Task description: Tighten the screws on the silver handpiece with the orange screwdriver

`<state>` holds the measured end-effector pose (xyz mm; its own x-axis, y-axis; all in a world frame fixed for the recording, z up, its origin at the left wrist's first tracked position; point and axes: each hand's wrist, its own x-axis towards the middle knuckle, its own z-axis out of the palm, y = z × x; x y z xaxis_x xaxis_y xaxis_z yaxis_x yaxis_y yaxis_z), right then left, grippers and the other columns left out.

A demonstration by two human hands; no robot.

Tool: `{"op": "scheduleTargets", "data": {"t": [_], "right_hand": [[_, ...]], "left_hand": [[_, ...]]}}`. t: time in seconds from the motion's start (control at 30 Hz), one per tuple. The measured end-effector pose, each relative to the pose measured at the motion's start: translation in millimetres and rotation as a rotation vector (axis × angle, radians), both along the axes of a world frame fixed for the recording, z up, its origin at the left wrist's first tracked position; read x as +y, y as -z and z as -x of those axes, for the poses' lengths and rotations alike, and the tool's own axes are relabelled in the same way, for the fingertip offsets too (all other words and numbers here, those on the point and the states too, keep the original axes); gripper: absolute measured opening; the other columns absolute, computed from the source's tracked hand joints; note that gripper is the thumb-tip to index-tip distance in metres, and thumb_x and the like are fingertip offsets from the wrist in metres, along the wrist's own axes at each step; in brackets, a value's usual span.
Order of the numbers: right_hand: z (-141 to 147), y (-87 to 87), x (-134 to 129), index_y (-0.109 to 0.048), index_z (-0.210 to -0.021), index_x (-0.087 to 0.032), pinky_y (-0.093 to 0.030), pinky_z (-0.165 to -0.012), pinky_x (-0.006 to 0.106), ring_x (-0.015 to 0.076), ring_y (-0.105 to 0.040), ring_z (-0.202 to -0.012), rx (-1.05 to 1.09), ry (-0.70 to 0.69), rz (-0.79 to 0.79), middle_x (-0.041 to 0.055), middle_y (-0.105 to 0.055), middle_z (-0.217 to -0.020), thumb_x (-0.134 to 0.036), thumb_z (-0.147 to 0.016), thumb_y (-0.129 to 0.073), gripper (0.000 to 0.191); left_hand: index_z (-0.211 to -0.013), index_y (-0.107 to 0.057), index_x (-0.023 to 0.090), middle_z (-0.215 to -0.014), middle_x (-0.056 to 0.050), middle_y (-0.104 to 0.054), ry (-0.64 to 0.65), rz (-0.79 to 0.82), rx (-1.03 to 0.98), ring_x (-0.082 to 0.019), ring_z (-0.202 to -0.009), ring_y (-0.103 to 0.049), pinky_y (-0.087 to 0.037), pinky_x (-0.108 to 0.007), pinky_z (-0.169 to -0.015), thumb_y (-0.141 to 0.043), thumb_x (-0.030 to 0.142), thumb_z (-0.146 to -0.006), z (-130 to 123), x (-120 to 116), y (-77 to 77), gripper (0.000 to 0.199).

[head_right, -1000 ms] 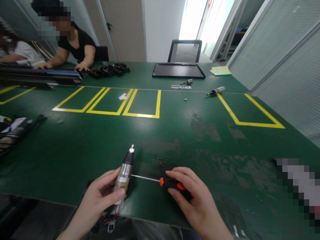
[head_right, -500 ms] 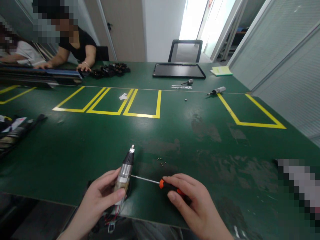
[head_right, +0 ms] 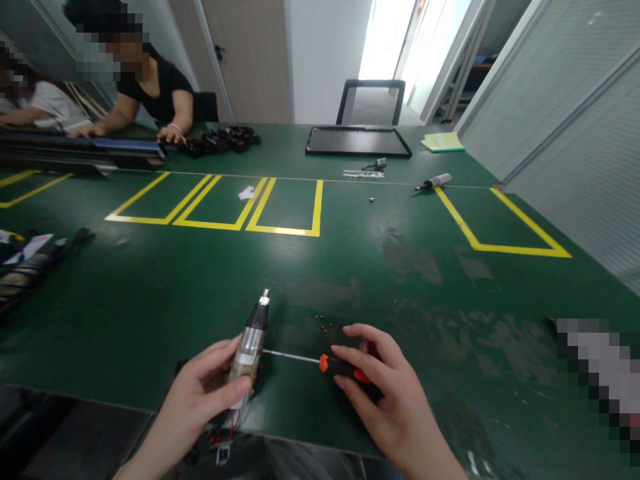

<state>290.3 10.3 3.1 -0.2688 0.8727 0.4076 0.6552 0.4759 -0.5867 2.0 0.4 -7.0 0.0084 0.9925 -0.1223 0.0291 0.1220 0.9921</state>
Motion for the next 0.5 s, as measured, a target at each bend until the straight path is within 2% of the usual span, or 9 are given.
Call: {"op": "scheduleTargets", "data": {"t": [0.17,0.27,0.5], "right_hand": [[2.4,1.0,1.6,-0.08,-0.1,-0.031,-0.064,-0.084,0.035,0.0231,-0.071,-0.099,0.0,0.034,0.02,0.0078,-0.068,-0.124,-0.019,-0.085,-0.072,0.021],[3.6,-1.3,3.4,-0.079,-0.094,-0.029,-0.064,-0.08,0.033,0.0221,-0.074,-0.094,0.037,0.028,0.017,0.0084,-0.071,-0.119,-0.017,-0.085,-0.071,0.018],[4.3,-4.2,2.6,-0.075,-0.102,-0.026,-0.063,-0.074,0.024,0.0188,-0.078,-0.085,0.048,-0.103,0.184,0.0037,-0.081,-0.095,-0.016,-0.089,-0.068,0.018]], "left_hand": [[-0.106,-0.083,0.024,-0.081,-0.001,-0.058,0.003,0.005,0.005,-0.016,-0.071,-0.057,-0.049,-0.022,-0.058,-0.088,0.039,-0.069,-0.7,-0.4,-2.2,0.04],[-0.106,-0.083,0.025,-0.081,-0.001,-0.058,0.022,0.021,-0.004,-0.016,-0.07,-0.057,-0.049,-0.022,-0.057,-0.088,0.039,-0.069,-0.1,-0.6,-3.2,0.04],[-0.104,-0.084,0.026,-0.081,-0.001,-0.056,-0.001,0.013,-0.015,-0.015,-0.069,-0.056,-0.048,-0.021,-0.057,-0.088,0.038,-0.07,-0.5,0.5,-2.3,0.037]]}}
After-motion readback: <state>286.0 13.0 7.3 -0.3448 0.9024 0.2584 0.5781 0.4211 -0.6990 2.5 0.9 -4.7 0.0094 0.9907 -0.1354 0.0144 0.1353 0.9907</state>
